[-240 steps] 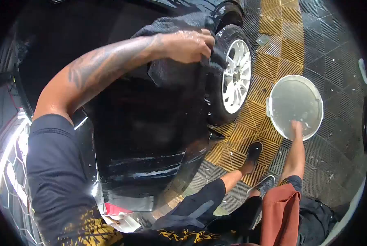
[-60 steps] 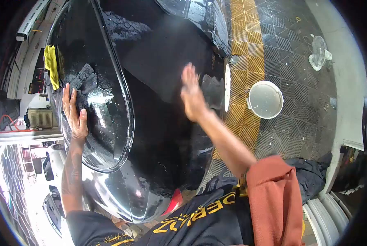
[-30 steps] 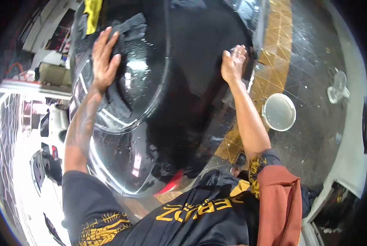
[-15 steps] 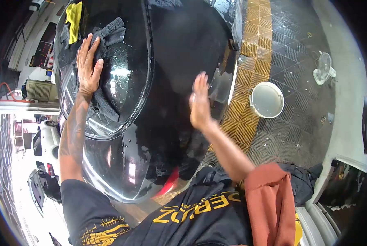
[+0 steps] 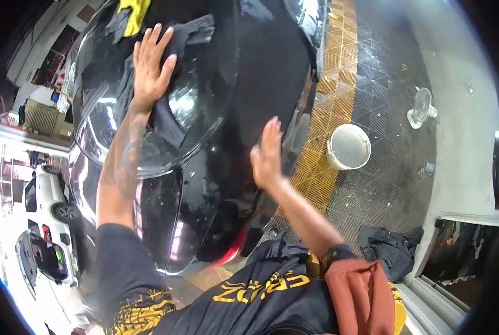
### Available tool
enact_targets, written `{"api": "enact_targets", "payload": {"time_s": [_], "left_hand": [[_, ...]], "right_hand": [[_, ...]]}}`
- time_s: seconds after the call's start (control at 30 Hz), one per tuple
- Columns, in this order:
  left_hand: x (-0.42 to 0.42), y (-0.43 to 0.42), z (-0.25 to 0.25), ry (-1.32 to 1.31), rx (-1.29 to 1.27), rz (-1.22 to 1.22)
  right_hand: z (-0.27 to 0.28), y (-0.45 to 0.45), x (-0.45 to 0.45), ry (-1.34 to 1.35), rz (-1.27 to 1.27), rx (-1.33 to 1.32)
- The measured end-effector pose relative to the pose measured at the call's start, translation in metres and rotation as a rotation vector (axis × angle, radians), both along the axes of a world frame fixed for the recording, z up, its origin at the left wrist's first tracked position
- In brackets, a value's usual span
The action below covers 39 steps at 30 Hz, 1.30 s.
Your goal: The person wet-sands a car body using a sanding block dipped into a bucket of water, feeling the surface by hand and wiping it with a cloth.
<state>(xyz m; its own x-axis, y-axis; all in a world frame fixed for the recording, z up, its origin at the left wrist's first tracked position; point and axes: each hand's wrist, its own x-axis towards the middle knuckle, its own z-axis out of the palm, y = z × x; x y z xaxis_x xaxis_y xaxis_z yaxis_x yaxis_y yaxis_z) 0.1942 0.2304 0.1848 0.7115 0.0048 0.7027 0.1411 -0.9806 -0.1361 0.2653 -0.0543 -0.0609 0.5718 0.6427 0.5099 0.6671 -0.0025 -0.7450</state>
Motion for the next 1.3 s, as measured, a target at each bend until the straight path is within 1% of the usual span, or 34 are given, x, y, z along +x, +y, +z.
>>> {"api": "enact_targets", "payload": {"time_s": [0.03, 0.1, 0.13, 0.17, 0.2, 0.23, 0.27, 0.3, 0.37, 0.4, 0.43, 0.5, 0.53, 0.57, 0.6, 0.63, 0.67, 0.7, 0.73, 0.77, 0.83, 0.9, 0.97, 1.0, 1.03, 1.1, 1.13, 1.17, 1.23, 1.27, 1.3], "left_hand": [[-0.001, 0.004, 0.000, -0.018, 0.045, -0.014], [0.000, 0.014, -0.005, -0.016, 0.121, 0.019], [-0.002, -0.004, -0.001, -0.051, 0.118, 0.039], [-0.008, -0.003, 0.000, 0.039, 0.154, 0.181], [-0.007, -0.015, 0.001, -0.013, 0.184, 0.202], [-0.006, -0.023, -0.001, 0.011, 0.180, 0.229], [-0.008, -0.050, 0.000, -0.125, 0.181, 0.147], [-0.017, -0.082, 0.002, -0.263, 0.182, 0.067], [-0.045, -0.120, -0.025, -0.269, -0.156, -0.031], [-0.066, -0.148, -0.036, -0.279, -0.379, -0.055], [-0.089, -0.181, -0.047, -0.282, -0.603, -0.085], [-0.125, -0.244, -0.080, -0.134, -0.835, -0.086], [-0.136, -0.277, -0.094, -0.059, -1.063, -0.114], [-0.144, -0.305, -0.107, 0.025, -1.291, -0.140], [-0.149, -0.324, -0.121, 0.040, -1.426, -0.148], [-0.152, -0.337, -0.125, 0.050, -1.564, -0.150], [-0.157, -0.342, -0.127, 0.050, -1.578, -0.158], [-0.162, -0.345, -0.128, 0.120, -1.585, -0.100], [-0.166, -0.348, -0.126, 0.185, -1.589, -0.040], [-0.168, -0.349, -0.130, 0.100, -1.539, -0.080], [-0.175, -0.346, -0.124, 0.084, -1.553, -0.067], [-0.179, -0.343, -0.125, 0.039, -1.533, -0.067], [-0.183, -0.344, -0.119, -0.069, -1.687, -0.069], [-0.183, -0.345, -0.116, -0.113, -1.656, -0.040], [-0.184, -0.347, -0.116, -0.115, -1.653, -0.044], [-0.185, -0.351, -0.120, -0.136, -1.629, 0.006], [-0.183, -0.355, -0.121, -0.144, -1.569, -0.043], [-0.184, -0.361, -0.122, -0.103, -1.551, -0.105], [-0.186, -0.375, -0.122, -0.004, -1.666, -0.345], [-0.188, -0.376, -0.129, 0.084, -1.589, -0.415], [-0.187, -0.372, -0.136, 0.110, -1.436, -0.460]], "right_hand": [[-0.001, 0.013, 0.021, -0.048, -0.078, -0.036], [-0.017, 0.061, 0.088, 0.126, -0.179, -0.032], [-0.014, 0.062, 0.094, 0.184, -0.151, -0.055], [-0.011, 0.060, 0.086, 0.253, -0.129, -0.078], [-0.013, 0.049, 0.053, 0.155, -0.134, -0.099], [-0.022, 0.025, 0.016, -0.012, -0.054, -0.036], [-0.018, -0.004, -0.023, 0.095, 0.059, -0.008], [-0.017, -0.034, -0.042, 0.088, 0.069, -0.016], [-0.017, -0.090, -0.058, 0.909, 0.524, 0.219], [0.001, -0.119, -0.059, 1.300, 0.560, 0.266], [0.017, -0.141, -0.053, 1.358, 0.544, 0.205], [0.038, -0.174, -0.046, 1.504, 0.642, 0.251], [0.054, -0.183, -0.049, 1.495, 0.620, 0.267], [0.072, -0.192, -0.051, 1.516, 0.693, 0.267], [0.081, -0.199, -0.055, 1.537, 0.768, 0.261], [0.083, -0.204, -0.059, 1.536, 0.749, 0.257], [0.085, -0.205, -0.062, 1.502, 0.757, 0.249], [0.087, -0.205, -0.065, 1.467, 0.770, 0.236], [0.089, -0.205, -0.066, 1.507, 0.761, 0.233], [0.091, -0.205, -0.068, 1.506, 0.761, 0.214], [0.090, -0.202, -0.070, 1.322, 0.647, 0.153], [0.091, -0.202, -0.071, 1.340, 0.611, 0.108], [0.096, -0.203, -0.078, 1.098, 0.219, 0.032], [0.084, -0.205, -0.078, 0.691, 0.083, -0.002], [0.087, -0.208, -0.083, 0.688, 0.082, 0.001], [0.100, -0.219, -0.106, 0.244, 0.040, 0.018], [0.108, -0.223, -0.119, 0.242, 0.179, 0.026], [0.118, -0.226, -0.129, 0.105, 0.289, -0.028], [0.097, -0.222, -0.145, 0.274, 0.425, 0.039], [0.103, -0.215, -0.158, 0.641, 0.497, 0.174], [0.094, -0.215, -0.155, 0.642, 0.494, 0.179]]}}
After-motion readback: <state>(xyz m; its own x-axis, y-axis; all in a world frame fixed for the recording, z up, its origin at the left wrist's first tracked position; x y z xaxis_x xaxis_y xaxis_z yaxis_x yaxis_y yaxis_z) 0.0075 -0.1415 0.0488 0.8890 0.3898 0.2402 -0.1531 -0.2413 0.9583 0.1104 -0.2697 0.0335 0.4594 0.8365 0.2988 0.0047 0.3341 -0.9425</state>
